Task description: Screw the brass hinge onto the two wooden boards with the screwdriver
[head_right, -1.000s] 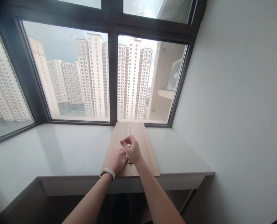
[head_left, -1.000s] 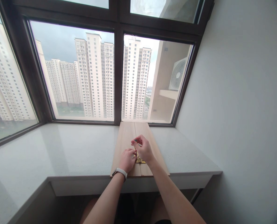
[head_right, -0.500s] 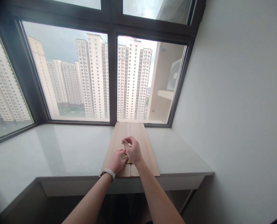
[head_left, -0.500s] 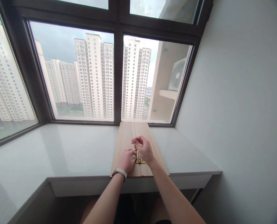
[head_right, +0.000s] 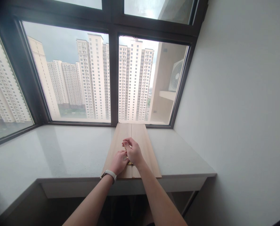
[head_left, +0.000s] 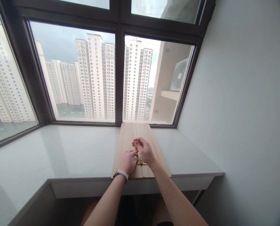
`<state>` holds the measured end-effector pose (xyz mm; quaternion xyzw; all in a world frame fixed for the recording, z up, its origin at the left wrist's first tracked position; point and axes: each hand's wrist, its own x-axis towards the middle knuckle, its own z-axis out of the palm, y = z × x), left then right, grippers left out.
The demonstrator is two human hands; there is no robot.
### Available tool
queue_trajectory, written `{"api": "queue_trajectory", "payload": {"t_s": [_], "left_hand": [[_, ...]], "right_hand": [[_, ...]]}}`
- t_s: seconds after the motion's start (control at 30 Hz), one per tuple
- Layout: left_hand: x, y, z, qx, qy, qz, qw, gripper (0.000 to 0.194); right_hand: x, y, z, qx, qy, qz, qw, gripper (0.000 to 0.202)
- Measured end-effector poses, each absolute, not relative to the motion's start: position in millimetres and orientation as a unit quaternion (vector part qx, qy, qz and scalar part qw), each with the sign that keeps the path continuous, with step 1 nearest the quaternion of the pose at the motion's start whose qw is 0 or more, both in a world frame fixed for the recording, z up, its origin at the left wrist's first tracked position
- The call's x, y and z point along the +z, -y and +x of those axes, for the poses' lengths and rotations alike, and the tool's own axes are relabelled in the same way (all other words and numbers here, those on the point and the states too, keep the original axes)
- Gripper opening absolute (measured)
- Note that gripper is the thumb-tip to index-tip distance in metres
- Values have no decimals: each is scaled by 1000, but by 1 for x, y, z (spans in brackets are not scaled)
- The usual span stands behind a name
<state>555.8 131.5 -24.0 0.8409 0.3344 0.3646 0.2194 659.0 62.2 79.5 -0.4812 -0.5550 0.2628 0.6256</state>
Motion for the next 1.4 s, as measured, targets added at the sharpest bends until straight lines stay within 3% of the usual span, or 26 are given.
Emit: {"api": "queue_trajectory", "payload": {"t_s": [0.43,0.7,1.2,1.4], "left_hand": [[-23,-132,554,359,-332,844,219,19],[-20,-130,555,353,-337,846,213,25],[-17,-129,554,345,-340,848,218,16],[-18,-129,555,346,-338,846,222,25]], "right_hand": [[82,-60,659,188,551,-532,614,41],[79,-61,654,257,564,-483,619,43],[79,-62,660,188,543,-530,623,43],[83,-57,657,202,566,-504,621,42]]}}
